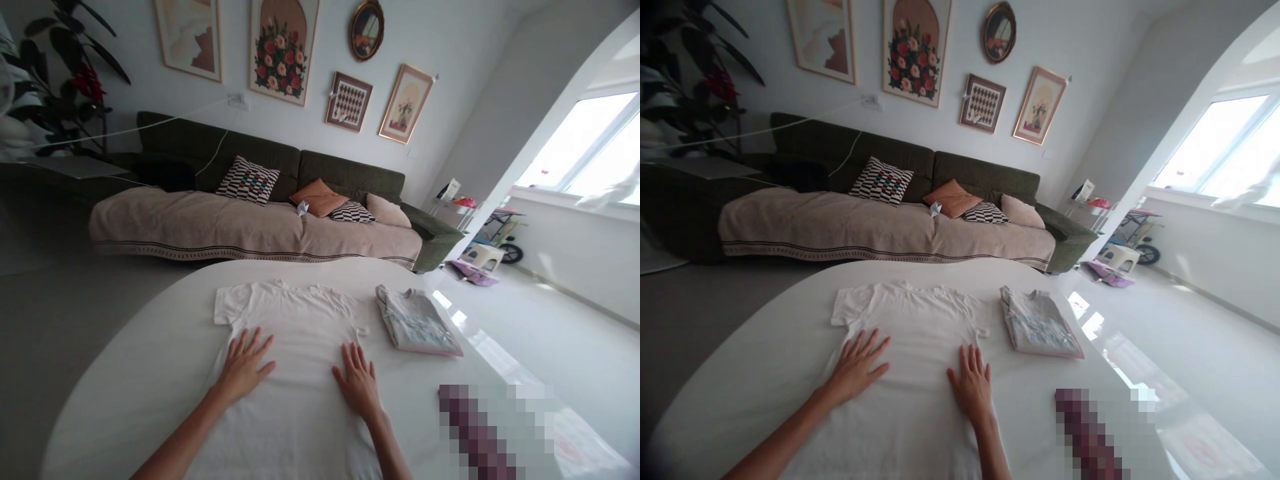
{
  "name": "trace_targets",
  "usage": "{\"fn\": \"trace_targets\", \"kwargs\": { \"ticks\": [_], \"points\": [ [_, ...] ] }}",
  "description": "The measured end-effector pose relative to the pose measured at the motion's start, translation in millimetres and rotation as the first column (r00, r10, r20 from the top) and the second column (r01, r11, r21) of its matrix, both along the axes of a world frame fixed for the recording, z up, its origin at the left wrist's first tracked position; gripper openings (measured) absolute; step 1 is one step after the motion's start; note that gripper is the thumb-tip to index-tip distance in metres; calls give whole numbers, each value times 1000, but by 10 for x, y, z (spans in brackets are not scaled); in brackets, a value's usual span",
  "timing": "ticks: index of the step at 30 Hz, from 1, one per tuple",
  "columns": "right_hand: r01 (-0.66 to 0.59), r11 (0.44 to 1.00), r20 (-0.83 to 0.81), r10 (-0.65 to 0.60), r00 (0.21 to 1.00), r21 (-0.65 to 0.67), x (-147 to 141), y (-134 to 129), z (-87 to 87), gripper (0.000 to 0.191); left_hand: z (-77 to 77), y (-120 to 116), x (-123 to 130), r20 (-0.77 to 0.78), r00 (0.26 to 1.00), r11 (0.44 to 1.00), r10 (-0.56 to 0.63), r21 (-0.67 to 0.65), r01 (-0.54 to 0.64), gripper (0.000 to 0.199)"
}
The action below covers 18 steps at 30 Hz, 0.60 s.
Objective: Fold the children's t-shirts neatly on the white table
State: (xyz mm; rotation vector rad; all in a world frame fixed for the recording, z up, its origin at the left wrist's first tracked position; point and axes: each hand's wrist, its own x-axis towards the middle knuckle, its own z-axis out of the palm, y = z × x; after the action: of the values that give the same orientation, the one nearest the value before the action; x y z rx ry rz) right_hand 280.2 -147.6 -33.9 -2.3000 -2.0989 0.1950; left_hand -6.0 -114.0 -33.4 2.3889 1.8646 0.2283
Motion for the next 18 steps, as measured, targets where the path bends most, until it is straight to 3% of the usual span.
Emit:
{"fn": "trace_targets", "kwargs": {
  "ticks": [3,8,11,18],
  "points": [
    [44,999,25,-45,999,29,7,-319,-63,66,7,-244,-20,-5,998,996,61,66,-61,59],
    [87,994,9,-88,996,69,76,-799,-179,69,-181,-765,-124,16,996,993,84,83,-85,59],
    [95,992,14,-97,995,87,103,-872,-190,69,-232,-899,-168,19,997,990,76,117,-78,58],
    [91,993,27,-93,995,78,109,-846,-223,69,-174,-942,-184,40,995,990,88,109,-92,58]
  ]
}}
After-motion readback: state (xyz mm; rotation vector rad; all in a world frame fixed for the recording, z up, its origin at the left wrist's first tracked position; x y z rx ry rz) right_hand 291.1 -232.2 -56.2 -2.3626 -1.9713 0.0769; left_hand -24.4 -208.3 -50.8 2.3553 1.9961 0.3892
